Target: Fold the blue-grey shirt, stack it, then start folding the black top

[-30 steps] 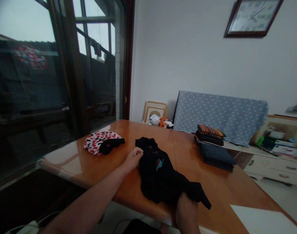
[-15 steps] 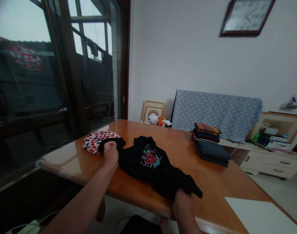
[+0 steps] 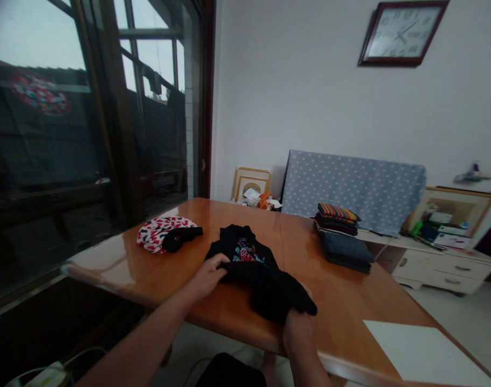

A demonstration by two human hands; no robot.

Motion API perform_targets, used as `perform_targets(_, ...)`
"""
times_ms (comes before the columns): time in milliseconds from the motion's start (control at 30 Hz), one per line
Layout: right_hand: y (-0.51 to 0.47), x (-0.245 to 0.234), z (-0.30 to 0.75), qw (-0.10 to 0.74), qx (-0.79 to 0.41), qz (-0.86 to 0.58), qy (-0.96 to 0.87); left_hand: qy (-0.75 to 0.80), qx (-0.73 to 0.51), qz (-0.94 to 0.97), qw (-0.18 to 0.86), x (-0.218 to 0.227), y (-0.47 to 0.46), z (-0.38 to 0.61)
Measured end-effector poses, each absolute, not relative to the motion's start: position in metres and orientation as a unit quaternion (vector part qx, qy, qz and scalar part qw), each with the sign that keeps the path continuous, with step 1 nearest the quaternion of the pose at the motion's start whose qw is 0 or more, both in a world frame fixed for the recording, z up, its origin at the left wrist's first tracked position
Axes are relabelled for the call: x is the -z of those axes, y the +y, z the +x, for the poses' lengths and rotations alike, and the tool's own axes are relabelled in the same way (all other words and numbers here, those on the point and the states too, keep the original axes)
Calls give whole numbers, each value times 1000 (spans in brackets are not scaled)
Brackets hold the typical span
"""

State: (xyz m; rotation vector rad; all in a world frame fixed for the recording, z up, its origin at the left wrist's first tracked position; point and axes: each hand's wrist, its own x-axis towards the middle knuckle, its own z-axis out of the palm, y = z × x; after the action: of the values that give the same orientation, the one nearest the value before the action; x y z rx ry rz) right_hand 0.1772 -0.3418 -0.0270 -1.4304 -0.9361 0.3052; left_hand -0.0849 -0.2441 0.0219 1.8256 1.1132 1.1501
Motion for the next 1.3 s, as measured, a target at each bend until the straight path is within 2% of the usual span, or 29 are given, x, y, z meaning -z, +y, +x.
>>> perform_targets(100,-339,20,171,678,-189,-619,-348,451,-659,438,413,-25,-218,-102)
perform_targets(167,-339,14,166,697,-230,-608,-304,453,-734,289,415,-26,-207,-117)
perform_targets(267,-340,7,162,703,-243,-600,-294,446,-754,213,433,-26,-202,-131)
perform_targets(467,-342,6,161,708,-257,-590,-289,438,-754,228,433,-27,-214,-121)
perform_targets(567,-347,0,157,675,-243,-605,-345,439,-711,337,434,-37,-238,-98)
perform_targets(733,-352,-7,148,605,-301,-544,-497,296,-448,592,601,-58,-295,-50)
perform_targets(800,-351,-4,147,581,-337,-523,-524,247,-376,652,610,-61,-308,-37)
perform_targets(933,-349,2,150,598,-364,-520,-489,243,-354,673,603,-55,-306,-32)
perform_targets(1033,-350,1,153,625,-354,-532,-448,295,-410,686,523,-50,-280,-49)
perform_targets(1133,-351,0,155,626,-361,-536,-437,414,-482,715,292,-50,-244,-85)
perform_targets(1233,-350,3,157,618,-374,-533,-440,573,-441,689,46,-53,-209,-134)
perform_targets(1300,-349,6,158,617,-384,-530,-436,665,-375,645,-41,-51,-192,-165)
